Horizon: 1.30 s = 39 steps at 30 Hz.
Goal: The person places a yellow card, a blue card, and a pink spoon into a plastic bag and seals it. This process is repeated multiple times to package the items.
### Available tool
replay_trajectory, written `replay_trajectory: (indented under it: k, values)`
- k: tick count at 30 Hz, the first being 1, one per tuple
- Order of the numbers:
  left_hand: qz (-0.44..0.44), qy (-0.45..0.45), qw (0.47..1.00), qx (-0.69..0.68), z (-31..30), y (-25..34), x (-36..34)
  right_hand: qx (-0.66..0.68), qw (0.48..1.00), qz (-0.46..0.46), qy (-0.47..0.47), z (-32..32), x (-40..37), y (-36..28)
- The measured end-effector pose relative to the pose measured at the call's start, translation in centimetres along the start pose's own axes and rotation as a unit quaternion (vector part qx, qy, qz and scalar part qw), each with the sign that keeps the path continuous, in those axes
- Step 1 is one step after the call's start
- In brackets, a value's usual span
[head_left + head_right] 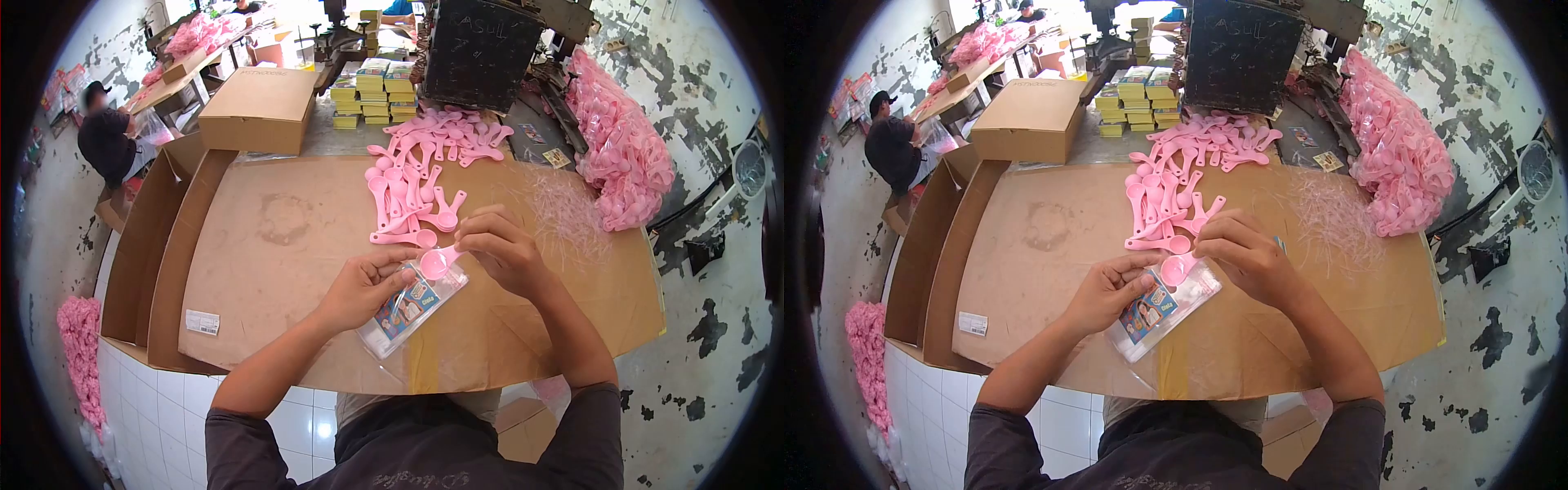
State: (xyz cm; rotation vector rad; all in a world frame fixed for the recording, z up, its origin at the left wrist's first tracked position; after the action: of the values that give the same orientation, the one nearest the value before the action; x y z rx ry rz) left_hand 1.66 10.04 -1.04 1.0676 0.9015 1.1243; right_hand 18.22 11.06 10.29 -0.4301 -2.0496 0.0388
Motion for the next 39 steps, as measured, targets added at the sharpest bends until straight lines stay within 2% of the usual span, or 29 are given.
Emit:
replay_trajectory:
  k: [9,13,16,19,21,24,26,28,30,31,33,34,36,37,39]
  values:
    - [-0.007,-0.016,0.999,0.032,0.4,0.0,-0.4,-0.008,1.000,-0.027,-0.013,0.2,0.7,-1.6]
    - [-0.014,-0.015,1.000,0.002,0.3,0.0,-0.4,0.012,1.000,-0.017,-0.008,-0.2,1.0,-1.3]
    - [-0.017,-0.026,0.999,0.008,0.4,-0.2,-0.5,0.021,0.998,-0.023,-0.045,0.8,0.5,-2.0]
    - [0.004,-0.041,0.999,0.016,0.8,0.1,-0.5,0.107,0.992,0.035,-0.050,2.5,-0.3,-2.3]
    - [0.039,-0.067,0.997,0.004,1.2,0.5,-0.6,0.279,0.945,0.166,-0.023,3.8,-0.2,-2.7]
    - [-0.016,-0.118,0.993,0.006,1.4,-0.2,-0.9,0.425,0.835,0.348,-0.023,4.3,-0.3,-1.9]
    - [-0.030,-0.133,0.990,-0.017,1.8,0.2,-1.3,0.403,0.841,0.354,-0.066,3.9,-0.1,-1.3]
    - [-0.022,-0.146,0.989,-0.027,2.0,0.2,-1.3,0.291,0.916,0.244,-0.132,3.1,0.8,-1.5]
    - [0.008,-0.157,0.987,-0.025,2.0,-0.6,-1.0,0.291,0.918,0.201,-0.180,3.8,0.7,-2.3]
    - [-0.014,-0.175,0.984,-0.031,2.1,-0.9,-1.2,0.291,0.917,0.181,-0.204,4.1,0.6,-2.8]
    - [-0.057,-0.208,0.975,-0.043,2.5,-0.7,-1.9,0.278,0.928,0.201,-0.147,3.0,2.1,-3.4]
    - [-0.007,-0.155,0.988,-0.028,1.8,0.3,-1.4,0.272,0.932,0.210,-0.118,2.3,3.0,-3.8]
    - [0.094,-0.047,0.994,0.001,0.7,2.2,-0.9,0.118,0.983,0.091,-0.110,0.4,5.1,-5.5]
    - [0.121,-0.042,0.992,0.007,0.7,2.9,-1.0,0.037,0.993,0.033,-0.104,-0.4,5.7,-6.4]
    - [0.177,-0.029,0.984,0.020,0.5,4.1,-1.2,0.018,0.995,0.064,-0.078,-1.6,6.2,-6.5]
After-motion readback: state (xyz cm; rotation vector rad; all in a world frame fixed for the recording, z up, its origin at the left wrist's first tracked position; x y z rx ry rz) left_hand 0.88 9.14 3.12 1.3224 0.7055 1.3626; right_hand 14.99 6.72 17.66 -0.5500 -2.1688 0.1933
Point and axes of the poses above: each hand's wrist, its own x-axis towards the middle knuckle, its own z-axis out of the palm, y = z × x, the point moved 9 cm from there along x, towards the middle knuckle, and after that the axes turned 12 degrees about y, right-handed, at the moved point
